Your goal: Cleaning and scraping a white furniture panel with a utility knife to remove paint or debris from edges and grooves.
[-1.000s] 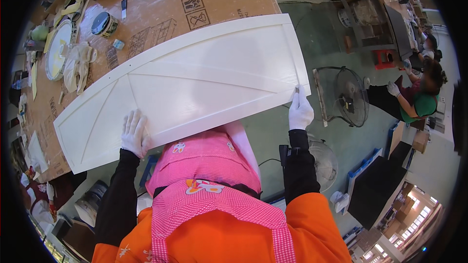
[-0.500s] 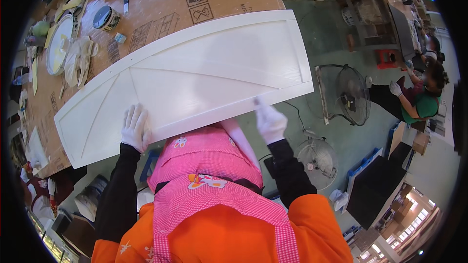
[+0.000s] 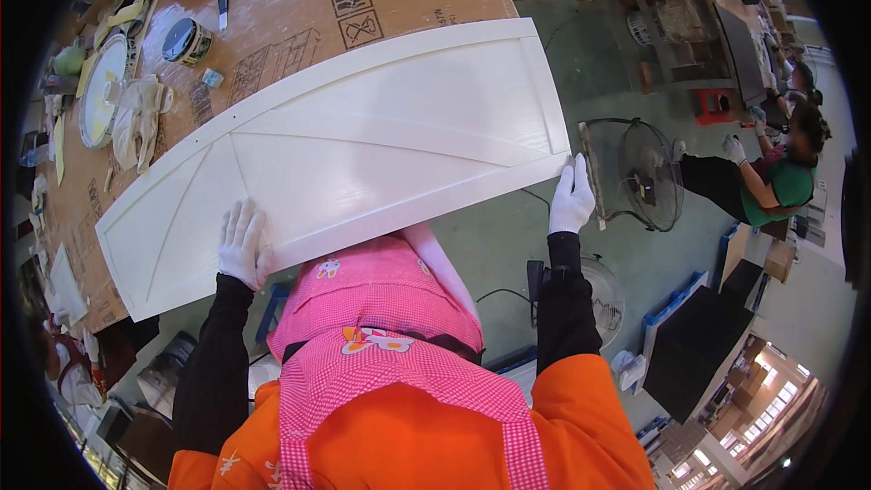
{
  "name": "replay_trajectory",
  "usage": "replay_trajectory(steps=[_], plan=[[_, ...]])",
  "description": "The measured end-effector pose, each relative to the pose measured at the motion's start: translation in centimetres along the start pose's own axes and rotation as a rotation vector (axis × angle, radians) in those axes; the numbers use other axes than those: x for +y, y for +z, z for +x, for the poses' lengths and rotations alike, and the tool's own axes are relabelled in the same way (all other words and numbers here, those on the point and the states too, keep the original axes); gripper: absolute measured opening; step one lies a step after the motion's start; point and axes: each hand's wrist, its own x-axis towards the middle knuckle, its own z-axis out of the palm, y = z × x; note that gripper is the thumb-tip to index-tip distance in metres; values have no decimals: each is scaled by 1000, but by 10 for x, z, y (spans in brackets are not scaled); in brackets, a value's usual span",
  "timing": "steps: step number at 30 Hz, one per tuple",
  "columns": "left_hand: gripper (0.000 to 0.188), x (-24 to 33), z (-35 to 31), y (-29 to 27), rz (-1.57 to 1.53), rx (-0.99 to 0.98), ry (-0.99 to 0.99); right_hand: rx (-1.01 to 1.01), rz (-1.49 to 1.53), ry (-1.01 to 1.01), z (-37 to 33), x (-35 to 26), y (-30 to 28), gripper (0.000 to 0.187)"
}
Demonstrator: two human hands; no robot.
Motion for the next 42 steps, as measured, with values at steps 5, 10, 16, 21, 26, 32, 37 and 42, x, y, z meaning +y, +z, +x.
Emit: replay_trajectory(steps=[5, 10, 16, 21, 26, 32, 37, 42], plan=[[64, -1, -1, 1, 4, -4, -2, 64, -323, -213, 14, -3, 6, 34], [65, 0, 1, 0, -7, -14, -12, 59, -299, -276, -16, -17, 17, 33], [66, -5, -6, 5, 10, 6, -31, -255, 7, -509, -78, -49, 12, 33], [63, -1, -2, 0, -6, 0, -29, 35, -43, -290, -3, -24, 1, 35], [63, 1, 1, 0, -1, 0, -24, 105, -285, -319, 23, -14, 9, 31], [62, 0, -3, 0, 1, 11, -25, -2, -317, -434, 22, -20, 9, 31], [61, 1, 0, -2, 1, -12, -28, -133, -203, -406, 43, -16, 0, 30], [60, 2, -1, -2, 4, -21, -33, -211, -213, -432, 47, -14, -1, 29]])
